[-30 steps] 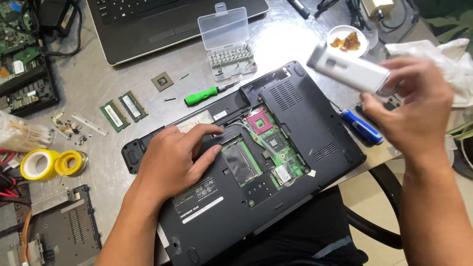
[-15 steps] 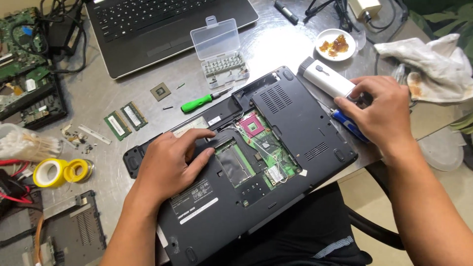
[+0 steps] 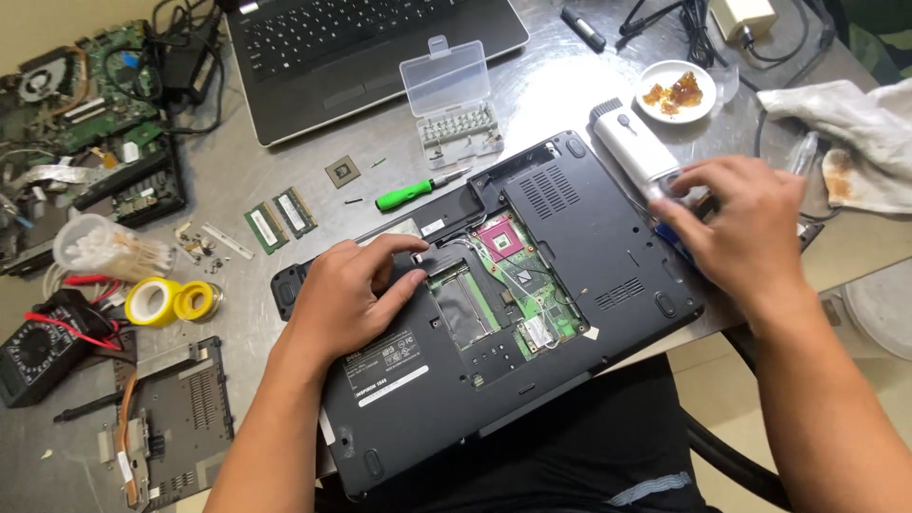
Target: Removing RAM modules from a laptop and cleaning the internal slots using a screwdriver and a handheld blower.
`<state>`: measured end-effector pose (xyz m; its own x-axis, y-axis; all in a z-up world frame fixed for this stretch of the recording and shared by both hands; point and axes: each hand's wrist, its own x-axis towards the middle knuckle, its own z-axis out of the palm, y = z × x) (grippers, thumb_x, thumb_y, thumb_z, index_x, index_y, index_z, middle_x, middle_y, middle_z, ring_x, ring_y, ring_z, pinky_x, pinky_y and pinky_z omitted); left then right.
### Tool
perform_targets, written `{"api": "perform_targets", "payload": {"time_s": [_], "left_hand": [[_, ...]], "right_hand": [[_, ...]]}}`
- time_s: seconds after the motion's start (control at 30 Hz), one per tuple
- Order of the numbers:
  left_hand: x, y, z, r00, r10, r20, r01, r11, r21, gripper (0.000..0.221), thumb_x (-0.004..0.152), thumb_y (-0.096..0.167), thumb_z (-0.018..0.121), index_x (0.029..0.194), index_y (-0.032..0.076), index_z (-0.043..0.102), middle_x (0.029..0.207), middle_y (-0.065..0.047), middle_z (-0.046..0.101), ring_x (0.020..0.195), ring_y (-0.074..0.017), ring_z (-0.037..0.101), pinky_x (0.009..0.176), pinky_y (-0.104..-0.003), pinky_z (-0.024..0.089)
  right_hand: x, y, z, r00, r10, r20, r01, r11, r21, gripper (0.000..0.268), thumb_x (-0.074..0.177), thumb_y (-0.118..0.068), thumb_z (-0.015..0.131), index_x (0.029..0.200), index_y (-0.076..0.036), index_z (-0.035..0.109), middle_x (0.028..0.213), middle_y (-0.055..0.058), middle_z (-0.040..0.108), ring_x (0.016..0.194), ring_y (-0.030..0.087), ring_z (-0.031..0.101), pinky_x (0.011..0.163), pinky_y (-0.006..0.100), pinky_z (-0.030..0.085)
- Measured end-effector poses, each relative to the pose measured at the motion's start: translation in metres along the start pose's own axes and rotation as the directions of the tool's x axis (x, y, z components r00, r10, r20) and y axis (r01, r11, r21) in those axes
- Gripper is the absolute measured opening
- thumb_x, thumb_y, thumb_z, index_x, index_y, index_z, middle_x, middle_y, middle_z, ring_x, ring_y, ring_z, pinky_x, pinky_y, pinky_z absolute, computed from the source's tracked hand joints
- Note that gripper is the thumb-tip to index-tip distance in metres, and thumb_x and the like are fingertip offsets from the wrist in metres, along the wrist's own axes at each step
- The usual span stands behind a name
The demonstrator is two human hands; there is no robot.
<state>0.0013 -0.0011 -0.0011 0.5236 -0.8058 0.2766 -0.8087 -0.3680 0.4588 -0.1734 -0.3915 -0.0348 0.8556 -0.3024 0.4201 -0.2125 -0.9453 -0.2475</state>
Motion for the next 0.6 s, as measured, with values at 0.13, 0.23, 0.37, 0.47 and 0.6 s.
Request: {"api": "perform_targets", "payload": {"time_s": [0.13, 0.23, 0.37, 0.47, 0.6], "left_hand": [[0.001, 0.000, 0.001, 0.996, 0.073, -0.043, -0.072, 0.997, 0.031, 0.024, 0.098, 0.026, 0.070, 0.120, 0.020, 0.068, 0.062, 0.003, 0.052, 0.057, -0.0188, 0.052, 0.066, -0.034, 0.045], [0.004, 0.004, 0.001, 0.996, 0.083, -0.024, -0.081, 0.995, 0.061, 0.022, 0.097, 0.027, 0.069, 0.118, 0.020, 0.069, 0.061, 0.001, 0.055, 0.057, -0.0204, 0.055, 0.068, -0.035, 0.046], [0.006, 0.007, 0.000, 0.998, 0.055, -0.009, -0.054, 0.997, 0.058, 0.022, 0.097, 0.028, 0.069, 0.118, 0.021, 0.070, 0.061, 0.002, 0.056, 0.058, -0.0205, 0.056, 0.068, -0.035, 0.045], [0.007, 0.008, -0.001, 0.999, 0.047, -0.008, -0.047, 0.997, 0.064, 0.020, 0.097, 0.027, 0.069, 0.116, 0.022, 0.071, 0.062, 0.002, 0.057, 0.058, -0.0196, 0.056, 0.067, -0.034, 0.045], [0.010, 0.010, -0.002, 0.995, 0.091, -0.025, -0.090, 0.994, 0.062, 0.018, 0.095, 0.024, 0.071, 0.112, 0.019, 0.073, 0.076, 0.002, 0.071, 0.060, -0.0174, 0.061, 0.069, -0.034, 0.048]], "right_hand": [[0.007, -0.003, 0.005, 0.997, 0.033, 0.067, -0.037, 0.997, 0.067, 0.016, 0.096, -0.033, 0.081, 0.103, -0.019, 0.081, 0.113, 0.000, 0.072, 0.104, 0.022, 0.066, 0.096, 0.044, 0.033], [0.009, 0.003, 0.006, 0.992, 0.072, 0.104, -0.080, 0.994, 0.076, 0.016, 0.097, -0.034, 0.077, 0.105, -0.020, 0.082, 0.115, -0.002, 0.072, 0.107, 0.022, 0.065, 0.096, 0.045, 0.033], [0.017, 0.012, -0.002, 0.986, 0.027, 0.167, -0.048, 0.991, 0.122, 0.014, 0.097, -0.030, 0.074, 0.105, -0.021, 0.082, 0.113, -0.003, 0.071, 0.109, 0.019, 0.065, 0.098, 0.047, 0.034], [0.030, 0.013, -0.009, 0.972, -0.010, 0.234, -0.008, 0.997, 0.074, 0.015, 0.091, -0.038, 0.079, 0.098, -0.024, 0.079, 0.103, -0.002, 0.072, 0.094, 0.021, 0.067, 0.094, 0.044, 0.035], [0.055, 0.000, -0.028, 0.908, 0.040, 0.418, -0.062, 0.997, 0.040, 0.052, 0.082, -0.041, 0.082, 0.126, -0.021, 0.062, 0.102, -0.001, 0.077, 0.091, 0.022, 0.072, 0.106, 0.048, 0.036]]}}
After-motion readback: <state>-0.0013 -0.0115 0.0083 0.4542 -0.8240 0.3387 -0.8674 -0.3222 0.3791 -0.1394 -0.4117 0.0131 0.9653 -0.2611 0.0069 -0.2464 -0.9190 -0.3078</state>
